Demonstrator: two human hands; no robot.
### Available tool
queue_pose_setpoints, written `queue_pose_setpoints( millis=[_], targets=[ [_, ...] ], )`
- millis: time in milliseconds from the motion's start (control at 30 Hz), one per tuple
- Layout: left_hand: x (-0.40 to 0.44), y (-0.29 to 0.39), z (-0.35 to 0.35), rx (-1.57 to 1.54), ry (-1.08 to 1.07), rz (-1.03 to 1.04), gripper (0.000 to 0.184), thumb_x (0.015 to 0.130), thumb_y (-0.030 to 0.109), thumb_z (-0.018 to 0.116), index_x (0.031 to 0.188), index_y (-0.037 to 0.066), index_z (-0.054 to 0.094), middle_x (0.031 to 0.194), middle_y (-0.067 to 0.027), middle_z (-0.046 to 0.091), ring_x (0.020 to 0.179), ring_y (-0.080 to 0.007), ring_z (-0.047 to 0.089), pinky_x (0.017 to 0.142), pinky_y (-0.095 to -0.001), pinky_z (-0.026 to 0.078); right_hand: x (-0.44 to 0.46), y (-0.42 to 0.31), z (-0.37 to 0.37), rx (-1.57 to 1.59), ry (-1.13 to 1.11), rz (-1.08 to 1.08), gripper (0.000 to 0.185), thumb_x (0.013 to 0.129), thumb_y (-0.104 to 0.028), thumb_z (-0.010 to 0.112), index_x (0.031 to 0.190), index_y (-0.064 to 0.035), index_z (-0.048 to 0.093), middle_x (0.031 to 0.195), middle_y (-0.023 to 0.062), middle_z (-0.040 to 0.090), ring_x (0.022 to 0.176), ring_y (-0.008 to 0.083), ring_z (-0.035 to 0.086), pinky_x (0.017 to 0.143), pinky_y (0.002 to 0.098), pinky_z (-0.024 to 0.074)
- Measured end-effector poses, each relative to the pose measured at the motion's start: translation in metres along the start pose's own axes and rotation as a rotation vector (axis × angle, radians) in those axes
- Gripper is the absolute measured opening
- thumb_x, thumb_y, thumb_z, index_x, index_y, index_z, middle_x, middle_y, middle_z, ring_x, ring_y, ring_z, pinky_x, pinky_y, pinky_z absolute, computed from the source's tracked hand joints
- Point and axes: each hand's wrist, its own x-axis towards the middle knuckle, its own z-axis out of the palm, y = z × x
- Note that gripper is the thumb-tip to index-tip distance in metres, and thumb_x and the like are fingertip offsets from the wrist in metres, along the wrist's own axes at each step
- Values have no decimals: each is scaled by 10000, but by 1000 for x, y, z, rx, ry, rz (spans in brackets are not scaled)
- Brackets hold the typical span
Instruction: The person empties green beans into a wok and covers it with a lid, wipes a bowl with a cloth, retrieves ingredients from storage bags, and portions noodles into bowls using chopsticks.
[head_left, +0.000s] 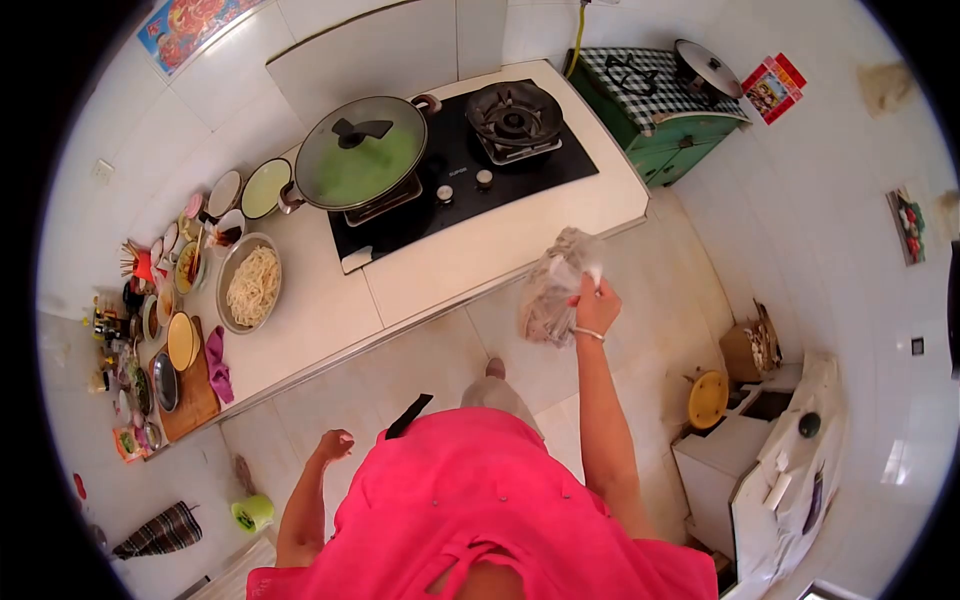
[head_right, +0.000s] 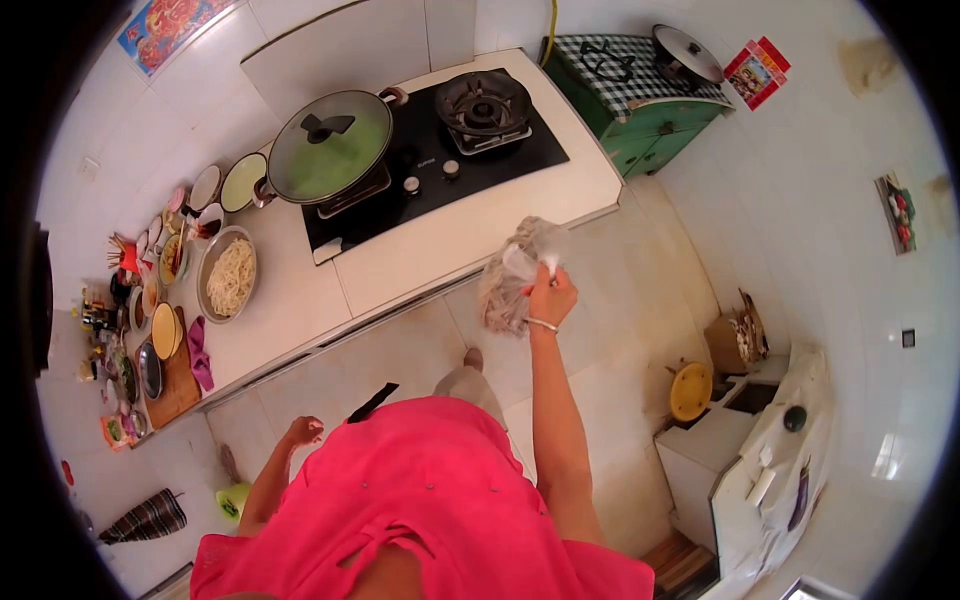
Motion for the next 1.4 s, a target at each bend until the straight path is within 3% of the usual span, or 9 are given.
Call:
queue_pose_setpoints(
  millis=[233, 300, 400, 567, 767, 933, 1033, 1133, 1400],
  targets=[
    [-12, 115, 25, -57, 168, 73, 196, 799, 122, 569, 955, 14, 618, 723, -119, 643, 656, -186, 639, 634, -301, 502, 140, 53, 45, -11, 126, 134, 330, 807, -237, 626, 623, 28, 560, 476, 83, 554, 389, 143, 525, 398, 258, 429],
    [-16, 126, 25, -51, 209, 60, 214, 797, 134, 567, 970, 19, 619, 738, -129, 648, 681, -200, 640, 661, -311, 501, 162, 52, 58, 329, 149, 253, 267, 762, -184, 673, 685, 39, 549, 582, 110, 587, 453, 180, 568, 433, 273, 516],
    [-27, 135, 31, -78, 255, 4, 229, 796, 145, 569, 978, 15, 618, 752, -131, 653, 698, -211, 642, 676, -317, 502, 189, 72, 76, 444, 92, 329, 241, 776, -101, 637, 897, 77, 528, 756, 161, 593, 623, 243, 618, 557, 312, 565],
    [-32, 102, 63, -104, 278, -103, 245, 789, 154, 577, 984, 11, 617, 768, -129, 656, 693, -213, 647, 666, -319, 510, 201, 92, 92, 428, -174, 412, 475, 788, -10, 560, 1211, 100, 373, 951, 216, 544, 803, 296, 617, 675, 351, 567],
    [-47, 73, 101, -199, 192, -215, 223, 776, 158, 586, 946, 18, 626, 779, -141, 653, 676, -202, 658, 646, -326, 519, 199, 96, 83, 284, -127, 294, 447, 801, 17, 512, 1213, 109, 363, 1019, 214, 528, 812, 311, 624, 659, 399, 577],
    [-42, 75, 105, -94, 229, -127, 228, 747, 224, 602, 889, 48, 630, 902, -158, 645, 877, -328, 606, 765, -388, 487, 205, 121, 68, 207, -96, 228, 398, 830, -38, 497, 1201, 71, 402, 1018, 204, 536, 854, 309, 607, 631, 385, 581],
    [-41, 90, 94, -154, 310, -72, 222, 756, 184, 591, 911, 29, 627, 894, -167, 644, 881, -314, 612, 762, -374, 485, 185, 101, 70, 70, -32, 63, 318, 864, -82, 494, 1151, 52, 465, 988, 180, 562, 833, 281, 607, 608, 371, 579],
    [-42, 100, 86, -178, 378, -34, 241, 771, 166, 575, 962, 25, 622, 909, -174, 642, 887, -303, 615, 770, -371, 485, 153, 93, 74, 30, -180, -135, 264, 876, -96, 505, 1105, 34, 516, 948, 149, 583, 783, 220, 602, 565, 312, 557],
    [-56, 52, 102, -303, 378, -90, 256, 769, 164, 559, 975, 25, 624, 917, -187, 639, 886, -316, 613, 778, -370, 486, 26, 55, 124, -96, -736, -75, 182, 885, -134, 537, 960, 20, 600, 737, 86, 596, 555, 107, 523, 505, 223, 470]
  ],
)
